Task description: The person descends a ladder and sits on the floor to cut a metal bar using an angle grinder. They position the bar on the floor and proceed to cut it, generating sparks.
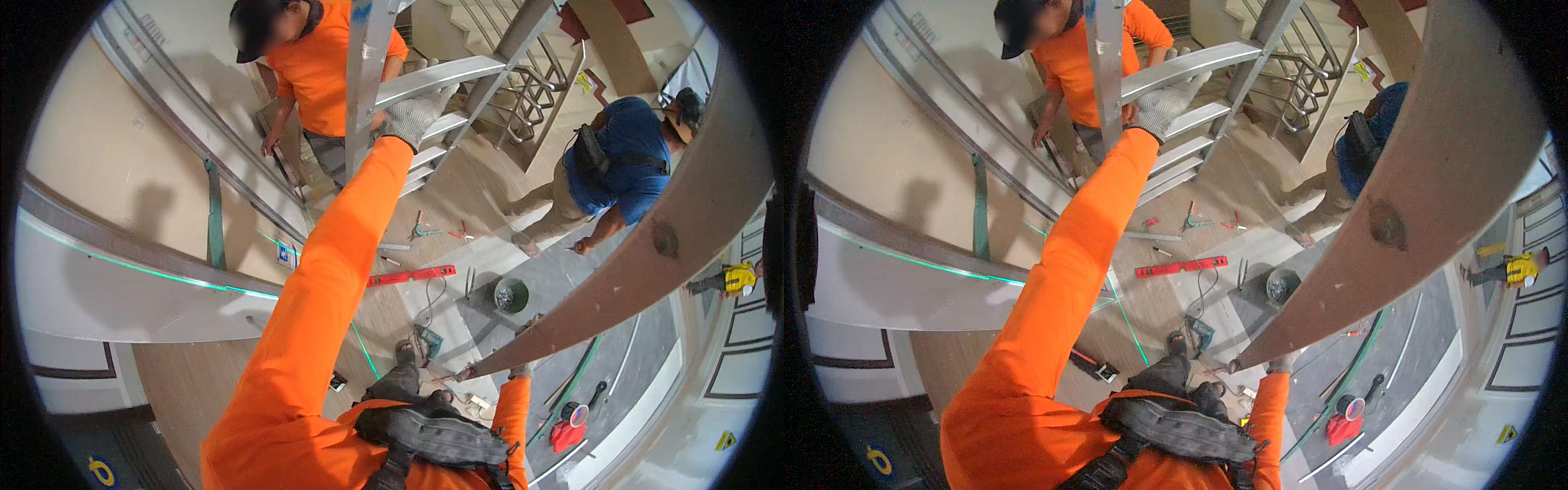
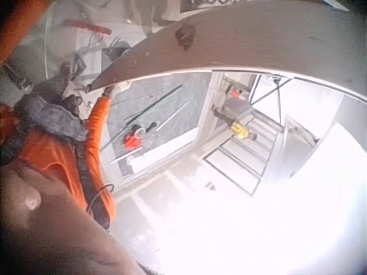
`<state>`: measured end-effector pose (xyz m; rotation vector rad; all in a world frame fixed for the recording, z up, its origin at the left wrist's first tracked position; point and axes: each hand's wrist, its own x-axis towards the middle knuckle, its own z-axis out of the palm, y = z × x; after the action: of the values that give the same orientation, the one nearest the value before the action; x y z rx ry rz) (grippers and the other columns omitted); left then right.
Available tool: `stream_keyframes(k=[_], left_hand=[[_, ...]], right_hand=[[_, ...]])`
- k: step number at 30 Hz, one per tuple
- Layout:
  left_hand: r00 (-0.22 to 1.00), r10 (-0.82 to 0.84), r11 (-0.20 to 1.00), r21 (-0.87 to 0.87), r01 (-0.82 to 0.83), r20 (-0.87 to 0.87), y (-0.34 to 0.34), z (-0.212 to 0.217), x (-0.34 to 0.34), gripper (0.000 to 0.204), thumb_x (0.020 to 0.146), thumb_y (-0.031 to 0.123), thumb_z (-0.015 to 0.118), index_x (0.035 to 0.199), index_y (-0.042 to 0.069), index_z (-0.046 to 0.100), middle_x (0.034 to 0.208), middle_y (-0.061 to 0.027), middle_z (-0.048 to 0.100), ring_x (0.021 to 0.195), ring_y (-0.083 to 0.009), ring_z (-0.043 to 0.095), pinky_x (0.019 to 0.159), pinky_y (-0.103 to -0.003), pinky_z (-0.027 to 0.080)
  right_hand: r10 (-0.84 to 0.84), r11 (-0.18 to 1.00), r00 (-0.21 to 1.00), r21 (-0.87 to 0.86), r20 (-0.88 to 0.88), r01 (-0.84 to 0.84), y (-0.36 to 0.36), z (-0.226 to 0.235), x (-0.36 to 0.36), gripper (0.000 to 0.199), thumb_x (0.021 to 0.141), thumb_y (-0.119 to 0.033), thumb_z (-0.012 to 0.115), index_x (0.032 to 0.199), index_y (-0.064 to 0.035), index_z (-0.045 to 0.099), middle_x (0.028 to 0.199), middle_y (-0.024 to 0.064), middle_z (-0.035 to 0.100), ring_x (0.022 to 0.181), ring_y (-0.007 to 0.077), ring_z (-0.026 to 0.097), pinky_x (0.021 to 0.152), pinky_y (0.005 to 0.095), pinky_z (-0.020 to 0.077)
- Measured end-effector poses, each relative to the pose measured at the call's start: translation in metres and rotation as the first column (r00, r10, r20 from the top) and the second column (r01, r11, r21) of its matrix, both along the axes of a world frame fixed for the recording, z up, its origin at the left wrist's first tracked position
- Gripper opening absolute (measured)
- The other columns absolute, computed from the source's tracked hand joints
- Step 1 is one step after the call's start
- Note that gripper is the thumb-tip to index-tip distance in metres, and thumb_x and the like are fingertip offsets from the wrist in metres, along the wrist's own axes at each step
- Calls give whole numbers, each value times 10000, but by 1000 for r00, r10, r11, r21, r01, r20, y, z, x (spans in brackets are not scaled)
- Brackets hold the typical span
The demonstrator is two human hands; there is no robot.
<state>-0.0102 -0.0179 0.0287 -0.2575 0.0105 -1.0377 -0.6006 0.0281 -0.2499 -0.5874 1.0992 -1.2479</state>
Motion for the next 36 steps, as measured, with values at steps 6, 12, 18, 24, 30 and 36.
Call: stream_keyframes(k=[6,12,18,24,30,36], left_hand=[[994,-68,997,-46,64,-88,-11,-17,6,559,1099,520,355,1477,165,562,1531,-151,551,1487,-397,431,1228,-736,212],[973,49,994,107,-26,-226,-27,1,-52,823,1022,707,278,1475,58,502,1549,-166,517,1479,-400,429,1234,-670,266],[998,51,924,380,-32,-41,2,-8,-49,787,1078,604,142,1493,10,451,1611,-216,426,1498,-402,404,1246,-636,305],[847,-161,776,595,-208,506,55,-25,-140,759,1106,545,250,1396,-111,499,1416,-321,579,1331,-468,559,1198,-599,395],[739,-306,689,676,-264,600,170,-116,-263,605,1112,488,390,1397,-22,547,1405,-200,615,1314,-352,595,1164,-535,424],[742,-408,389,837,-385,532,366,-292,-436,496,1151,349,395,1505,13,484,1515,-119,569,1343,-267,582,1140,-448,439]], right_hand=[[10,985,987,-170,-161,-38,-16,-40,-14,170,1051,-312,673,1158,-181,662,811,-17,616,661,122,575,566,299,490],[18,989,975,-141,-222,-50,-5,-66,-57,314,1050,-255,647,1308,-76,632,1099,34,670,926,184,640,786,364,535],[24,987,987,-156,-156,-48,20,32,-9,293,1041,-147,624,1277,26,641,1152,120,744,962,224,710,814,369,586],[-32,971,848,-218,-530,-99,-12,8,-20,584,965,-298,763,1388,72,603,1281,164,685,1164,271,642,1033,403,492],[39,956,798,-211,-601,-206,5,51,-16,474,1040,-395,652,1259,21,719,1157,106,729,1013,196,678,909,341,541],[233,963,935,-70,-266,-260,9,45,-31,534,990,-405,719,1305,16,625,1103,124,713,927,213,680,861,338,553]])
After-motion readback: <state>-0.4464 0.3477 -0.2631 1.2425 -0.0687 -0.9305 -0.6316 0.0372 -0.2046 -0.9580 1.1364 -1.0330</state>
